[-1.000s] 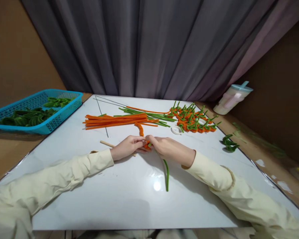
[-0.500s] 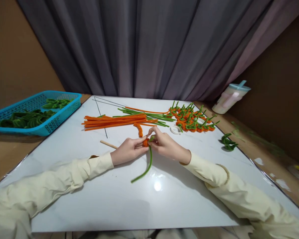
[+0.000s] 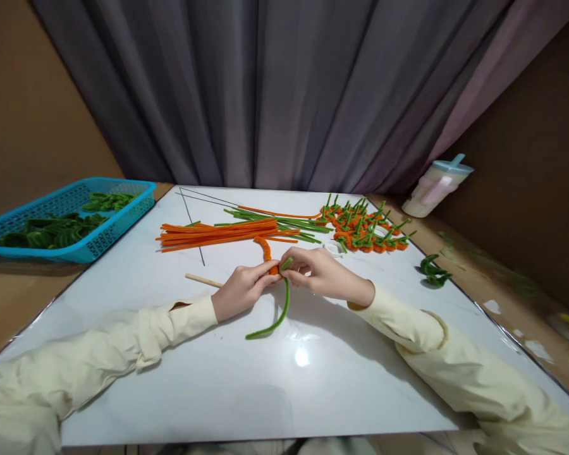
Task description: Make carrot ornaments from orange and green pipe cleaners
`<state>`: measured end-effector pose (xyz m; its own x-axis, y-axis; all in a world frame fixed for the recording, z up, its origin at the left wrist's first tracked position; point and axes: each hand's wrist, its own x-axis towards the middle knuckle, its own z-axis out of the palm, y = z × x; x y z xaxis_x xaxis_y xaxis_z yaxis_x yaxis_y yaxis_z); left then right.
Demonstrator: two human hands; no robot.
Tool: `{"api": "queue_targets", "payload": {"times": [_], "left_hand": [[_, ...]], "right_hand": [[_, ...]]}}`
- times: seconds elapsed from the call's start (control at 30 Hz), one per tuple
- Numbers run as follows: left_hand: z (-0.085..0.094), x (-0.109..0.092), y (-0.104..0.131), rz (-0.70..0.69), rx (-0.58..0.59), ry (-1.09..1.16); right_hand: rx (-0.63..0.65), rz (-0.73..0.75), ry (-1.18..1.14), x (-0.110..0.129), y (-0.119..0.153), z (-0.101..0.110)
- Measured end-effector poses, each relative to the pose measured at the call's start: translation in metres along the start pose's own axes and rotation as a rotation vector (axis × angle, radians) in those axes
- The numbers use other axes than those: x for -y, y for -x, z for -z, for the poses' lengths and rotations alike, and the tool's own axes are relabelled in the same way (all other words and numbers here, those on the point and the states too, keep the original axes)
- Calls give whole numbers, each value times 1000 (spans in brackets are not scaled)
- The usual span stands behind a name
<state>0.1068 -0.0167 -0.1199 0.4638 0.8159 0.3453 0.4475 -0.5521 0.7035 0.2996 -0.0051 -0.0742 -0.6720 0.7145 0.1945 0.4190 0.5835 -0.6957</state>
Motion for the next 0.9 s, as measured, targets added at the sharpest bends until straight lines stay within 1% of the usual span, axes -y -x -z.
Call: {"api": "queue_targets", "payload": {"times": [0.1,0.23,0.3,0.4,0.47,0.53,0.7,0.9], "left_hand": [[0,0,0,-22,-1,-7],[2,-2,-1,-29,10,-13],[3,-2,-2,-19,18,1],[4,-1,-3,12,31,47],[3,-1,-4,45,28,90],[2,0,-4,71,31,128],[0,3,-3,91,50,170],[-1,4,-3,56,24,142]], "right_hand": [[-34,267,369,5,3,8],[-1,561,837,9,4,14],[-17,672,993,9,3,13],[-100,796,1155,3,2,8],[-150,849,1208,-3,2,6],[-172,883,1229,-7,2,5],[-160,928,1210,-11,4,7],[-174,938,1150,-15,4,5]]}}
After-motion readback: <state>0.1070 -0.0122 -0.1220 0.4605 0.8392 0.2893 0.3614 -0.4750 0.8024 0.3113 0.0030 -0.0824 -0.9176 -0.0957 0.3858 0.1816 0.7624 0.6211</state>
